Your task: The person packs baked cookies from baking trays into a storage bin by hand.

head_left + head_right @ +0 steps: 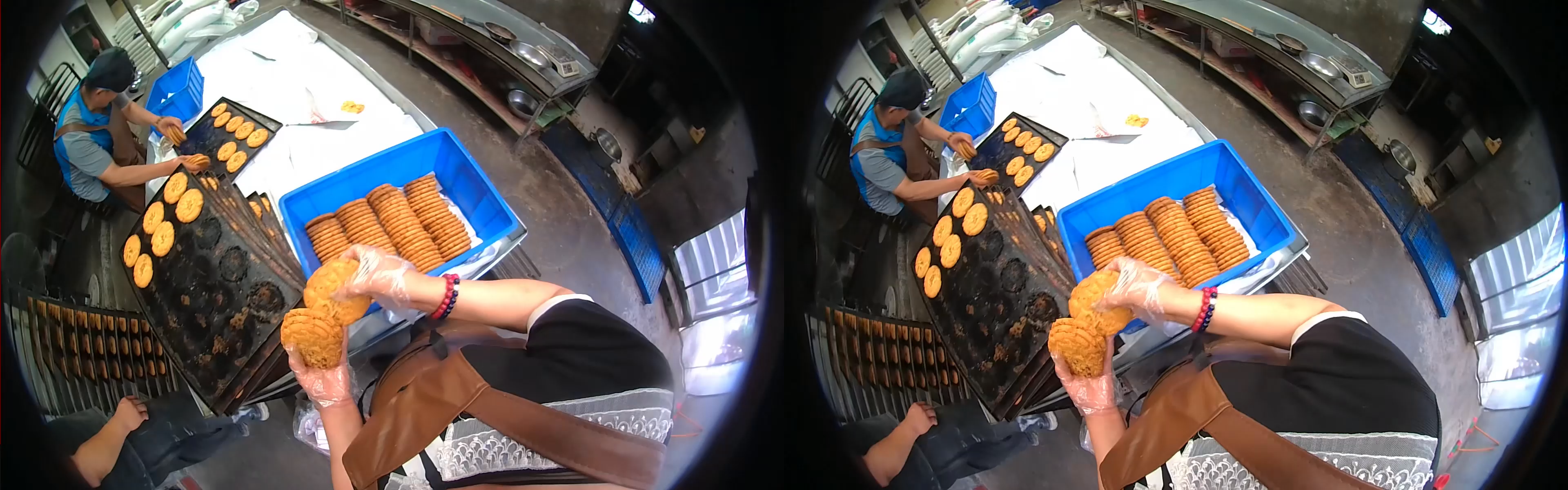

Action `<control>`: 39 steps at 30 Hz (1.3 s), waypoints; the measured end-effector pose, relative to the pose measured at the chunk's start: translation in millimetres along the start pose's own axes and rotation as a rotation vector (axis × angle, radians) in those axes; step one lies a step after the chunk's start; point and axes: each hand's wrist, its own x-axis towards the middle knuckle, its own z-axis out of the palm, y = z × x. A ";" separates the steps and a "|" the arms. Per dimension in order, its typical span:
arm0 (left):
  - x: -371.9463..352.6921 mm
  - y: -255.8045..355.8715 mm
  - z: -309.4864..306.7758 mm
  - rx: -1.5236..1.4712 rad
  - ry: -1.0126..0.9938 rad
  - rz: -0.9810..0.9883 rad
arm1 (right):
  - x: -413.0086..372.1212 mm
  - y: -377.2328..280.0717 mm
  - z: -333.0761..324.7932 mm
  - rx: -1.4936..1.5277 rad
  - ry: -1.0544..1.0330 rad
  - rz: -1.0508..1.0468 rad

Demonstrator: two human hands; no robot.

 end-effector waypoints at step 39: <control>375.7 -295.2 80.9 2.424 -0.879 0.301 | 183.9 190.9 -301.8 -0.766 0.568 -0.255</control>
